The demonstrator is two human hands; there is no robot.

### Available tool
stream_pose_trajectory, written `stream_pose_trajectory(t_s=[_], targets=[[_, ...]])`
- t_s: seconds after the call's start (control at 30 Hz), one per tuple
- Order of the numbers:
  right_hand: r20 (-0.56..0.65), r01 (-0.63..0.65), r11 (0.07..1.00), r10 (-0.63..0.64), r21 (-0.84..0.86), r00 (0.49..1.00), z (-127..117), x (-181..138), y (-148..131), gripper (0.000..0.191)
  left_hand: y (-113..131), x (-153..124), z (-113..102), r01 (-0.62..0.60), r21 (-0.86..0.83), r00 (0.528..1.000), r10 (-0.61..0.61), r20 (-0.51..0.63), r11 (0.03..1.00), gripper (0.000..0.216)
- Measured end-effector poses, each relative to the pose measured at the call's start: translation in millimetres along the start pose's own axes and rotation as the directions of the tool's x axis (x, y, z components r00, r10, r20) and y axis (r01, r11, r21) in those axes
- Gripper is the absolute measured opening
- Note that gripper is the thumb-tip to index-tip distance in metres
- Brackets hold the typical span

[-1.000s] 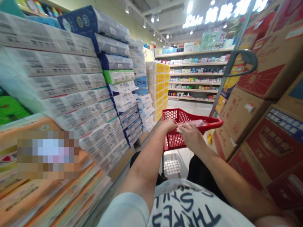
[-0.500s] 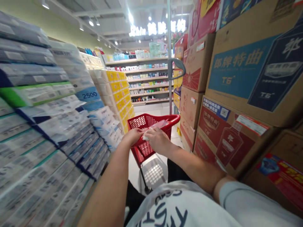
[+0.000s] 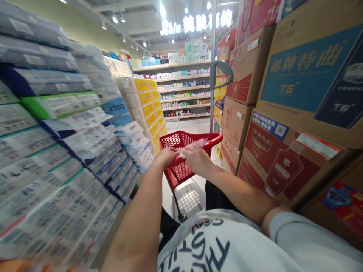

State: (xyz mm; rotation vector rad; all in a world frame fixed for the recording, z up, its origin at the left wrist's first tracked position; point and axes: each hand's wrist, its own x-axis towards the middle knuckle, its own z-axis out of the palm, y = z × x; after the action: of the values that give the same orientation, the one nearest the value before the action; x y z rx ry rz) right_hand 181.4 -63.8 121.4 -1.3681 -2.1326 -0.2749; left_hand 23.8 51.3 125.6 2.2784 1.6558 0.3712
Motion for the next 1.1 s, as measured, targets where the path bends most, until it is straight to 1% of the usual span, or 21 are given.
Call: stream_pose_trajectory(t_s=[0.07, 0.1, 0.2, 0.23, 0.27, 0.37, 0.4, 0.43, 0.53, 0.57, 0.6, 0.7, 0.73, 0.87, 0.9, 1.03, 1.1], targets=[[0.032, 0.041, 0.999, -0.04, -0.02, 0.999, -1.2, -0.6, -3.0, 0.022, -0.1, 0.0, 0.1, 0.0, -0.003, 1.0, 0.0, -0.01, 1.0, 0.029], [0.028, 0.027, 0.999, -0.026, -0.039, 0.999, -1.6, -0.7, -4.0, 0.022, -0.2, 0.2, 0.2, 0.001, -0.006, 1.0, -0.001, -0.013, 1.0, 0.03], [-0.042, -0.096, 0.992, 0.092, -0.086, 0.995, -1.2, 0.1, -4.5, 0.021, -0.9, 1.3, 0.7, 0.001, -0.011, 1.0, -0.001, -0.004, 1.0, 0.034], [-0.044, -0.101, 0.991, 0.098, -0.088, 0.994, -0.3, 0.7, -4.3, 0.021, -1.2, 1.6, 0.8, 0.002, -0.009, 1.0, -0.002, -0.003, 1.0, 0.035], [-0.026, -0.073, 0.994, 0.071, -0.083, 0.997, 0.8, 1.5, -4.2, 0.02, -1.6, 2.0, 0.9, 0.003, -0.007, 1.0, -0.003, -0.001, 1.0, 0.034], [0.066, 0.088, 0.995, -0.084, -0.049, 0.994, 3.9, 3.3, -3.9, 0.019, -3.5, 3.2, 1.4, 0.004, -0.004, 1.0, -0.004, -0.014, 1.0, 0.032], [0.076, 0.112, 0.993, -0.109, -0.042, 0.991, 4.3, 3.8, -3.6, 0.019, -4.2, 3.6, 1.6, -0.001, -0.006, 1.0, 0.001, -0.015, 1.0, 0.031], [0.07, 0.105, 0.994, -0.102, -0.042, 0.992, 4.3, 4.2, -3.0, 0.02, -5.0, 3.9, 1.9, -0.005, -0.01, 1.0, 0.005, -0.017, 1.0, 0.032], [0.025, -0.011, 0.998, 0.013, -0.06, 1.0, 3.0, 5.3, -1.4, 0.021, -6.0, 4.4, 2.4, -0.011, -0.019, 1.0, 0.011, -0.019, 1.0, 0.036], [0.023, -0.029, 0.997, 0.031, -0.068, 0.999, 2.7, 5.6, -1.3, 0.02, -5.8, 4.4, 2.5, -0.012, -0.015, 1.0, 0.012, -0.02, 1.0, 0.036], [0.031, -0.02, 0.997, 0.023, -0.073, 0.999, 2.7, 5.7, -1.6, 0.019, -5.4, 4.2, 2.5, -0.012, -0.008, 1.0, 0.012, -0.021, 1.0, 0.036], [0.081, 0.091, 0.994, -0.086, -0.055, 0.993, 3.2, 5.6, -2.4, 0.018, -4.2, 3.3, 2.3, -0.005, 0.006, 1.0, 0.005, -0.017, 1.0, 0.032], [0.08, 0.105, 0.993, -0.101, -0.046, 0.992, 3.3, 5.4, -2.3, 0.019, -4.1, 3.0, 2.2, -0.002, 0.003, 1.0, 0.002, -0.017, 1.0, 0.032], [0.021, 0.028, 0.999, -0.027, -0.041, 0.999, 3.0, 5.1, -0.4, 0.02, -5.5, 3.3, 2.4, -0.003, -0.01, 1.0, 0.003, -0.022, 1.0, 0.035], [0.025, 0.033, 0.999, -0.032, -0.042, 0.999, 3.3, 5.2, -0.2, 0.019, -6.0, 3.7, 2.5, -0.004, -0.009, 1.0, 0.004, -0.02, 1.0, 0.035], [0.081, 0.159, 0.987, -0.155, -0.04, 0.985, 5.6, 6.7, 1.4, 0.019, -6.7, 4.6, 2.5, -0.011, -0.004, 1.0, 0.011, -0.015, 1.0, 0.031], [0.071, 0.124, 0.99, -0.119, -0.06, 0.99, 6.1, 8.0, 3.7, 0.02, -6.1, 3.9, 2.2, -0.01, -0.002, 1.0, 0.01, -0.019, 1.0, 0.033]])
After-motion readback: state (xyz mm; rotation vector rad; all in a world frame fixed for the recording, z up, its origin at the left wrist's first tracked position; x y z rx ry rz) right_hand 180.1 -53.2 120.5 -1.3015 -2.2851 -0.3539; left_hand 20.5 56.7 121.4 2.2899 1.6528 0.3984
